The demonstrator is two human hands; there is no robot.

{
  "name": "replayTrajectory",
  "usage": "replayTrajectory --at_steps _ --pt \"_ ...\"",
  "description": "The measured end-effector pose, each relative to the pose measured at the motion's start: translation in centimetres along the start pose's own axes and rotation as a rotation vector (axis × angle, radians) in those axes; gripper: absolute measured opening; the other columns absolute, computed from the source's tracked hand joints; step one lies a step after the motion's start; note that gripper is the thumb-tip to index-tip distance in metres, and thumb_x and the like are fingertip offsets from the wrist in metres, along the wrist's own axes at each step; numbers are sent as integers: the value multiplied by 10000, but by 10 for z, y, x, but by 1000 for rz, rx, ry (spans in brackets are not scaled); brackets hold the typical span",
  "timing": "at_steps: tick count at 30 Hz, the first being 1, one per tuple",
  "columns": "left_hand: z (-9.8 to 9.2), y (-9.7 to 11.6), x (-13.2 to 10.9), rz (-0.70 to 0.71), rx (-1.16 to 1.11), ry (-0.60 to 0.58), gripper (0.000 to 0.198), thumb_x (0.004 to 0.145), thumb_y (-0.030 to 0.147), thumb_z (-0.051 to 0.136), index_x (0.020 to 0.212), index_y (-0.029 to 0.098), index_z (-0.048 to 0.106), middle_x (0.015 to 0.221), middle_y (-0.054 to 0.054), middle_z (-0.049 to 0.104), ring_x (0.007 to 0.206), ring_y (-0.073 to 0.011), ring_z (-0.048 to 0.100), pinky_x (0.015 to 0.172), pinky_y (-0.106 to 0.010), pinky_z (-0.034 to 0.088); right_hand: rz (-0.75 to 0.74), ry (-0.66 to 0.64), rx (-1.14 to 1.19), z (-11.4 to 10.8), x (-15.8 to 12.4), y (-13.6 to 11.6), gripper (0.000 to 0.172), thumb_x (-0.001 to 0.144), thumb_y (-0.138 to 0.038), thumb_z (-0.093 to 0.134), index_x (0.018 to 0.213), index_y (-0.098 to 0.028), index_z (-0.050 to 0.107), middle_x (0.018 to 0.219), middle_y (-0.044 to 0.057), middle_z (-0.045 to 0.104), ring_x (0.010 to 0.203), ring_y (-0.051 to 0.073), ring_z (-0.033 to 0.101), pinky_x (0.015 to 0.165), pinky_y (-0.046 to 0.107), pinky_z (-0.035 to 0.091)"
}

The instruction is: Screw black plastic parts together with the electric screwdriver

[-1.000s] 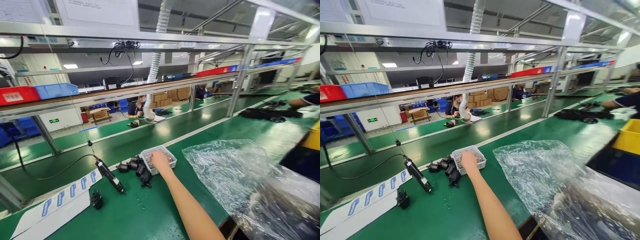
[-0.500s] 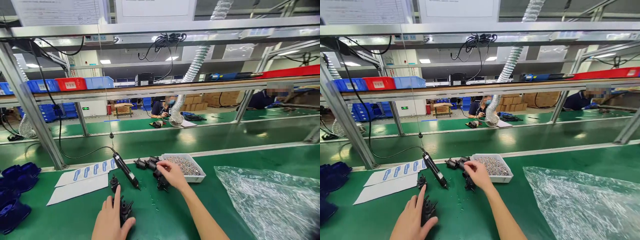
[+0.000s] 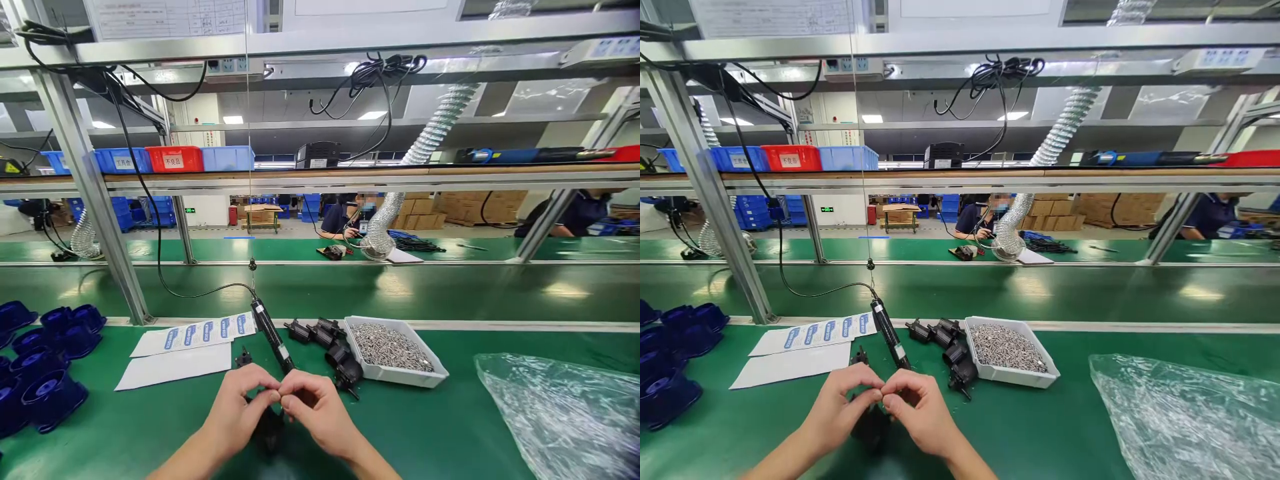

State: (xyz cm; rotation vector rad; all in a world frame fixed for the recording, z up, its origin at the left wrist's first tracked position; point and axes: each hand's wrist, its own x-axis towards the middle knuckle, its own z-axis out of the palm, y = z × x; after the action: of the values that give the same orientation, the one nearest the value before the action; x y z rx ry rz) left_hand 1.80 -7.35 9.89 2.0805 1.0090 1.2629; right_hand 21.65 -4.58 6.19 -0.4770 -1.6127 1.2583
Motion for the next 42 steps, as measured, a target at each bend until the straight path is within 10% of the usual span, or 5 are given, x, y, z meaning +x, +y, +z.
replayTrajectory --at_steps 7,14,27,36,42 --pt "3 -21 -10 -16 65 52 178 1003 197 613 891 208 750 829 -28 745 783 -192 690 727 -283 517 33 58 -205 3 -7 1 225 975 -440 777 1011 -218 782 853 48 736 716 195 678 671 289 595" --pt "-21 -15 -25 257 317 -112 244 1050 75 475 1013 206 679 855 -36 695 840 -202 630 999 -418 550 -72 -238 -459 -28 -15 0 267 1019 -333 765 1269 -268 698 920 17 782 785 184 709 775 279 587" --pt "-20 -15 -37 255 591 -302 576 902 -39 436 1445 148 484 915 -70 780 1086 -326 678 1190 -694 439 106 -207 -408 -24 -11 5 299 991 -472 804 1143 -241 691 797 -2 773 697 186 698 589 263 477" --pt "-23 -8 -37 237 663 -420 657 876 -65 431 1511 103 453 1060 -134 778 1158 -341 657 1226 -752 372 -73 -227 -679 -22 -10 5 356 1030 -588 725 1089 -239 694 847 11 753 732 193 679 683 293 463" --pt "-28 -10 -36 227 631 -412 641 950 2 544 1561 153 423 1116 -118 762 1230 -351 633 1242 -761 343 62 -290 -968 -26 -15 -5 631 660 -684 995 920 -231 641 831 -11 722 742 236 685 649 310 358"
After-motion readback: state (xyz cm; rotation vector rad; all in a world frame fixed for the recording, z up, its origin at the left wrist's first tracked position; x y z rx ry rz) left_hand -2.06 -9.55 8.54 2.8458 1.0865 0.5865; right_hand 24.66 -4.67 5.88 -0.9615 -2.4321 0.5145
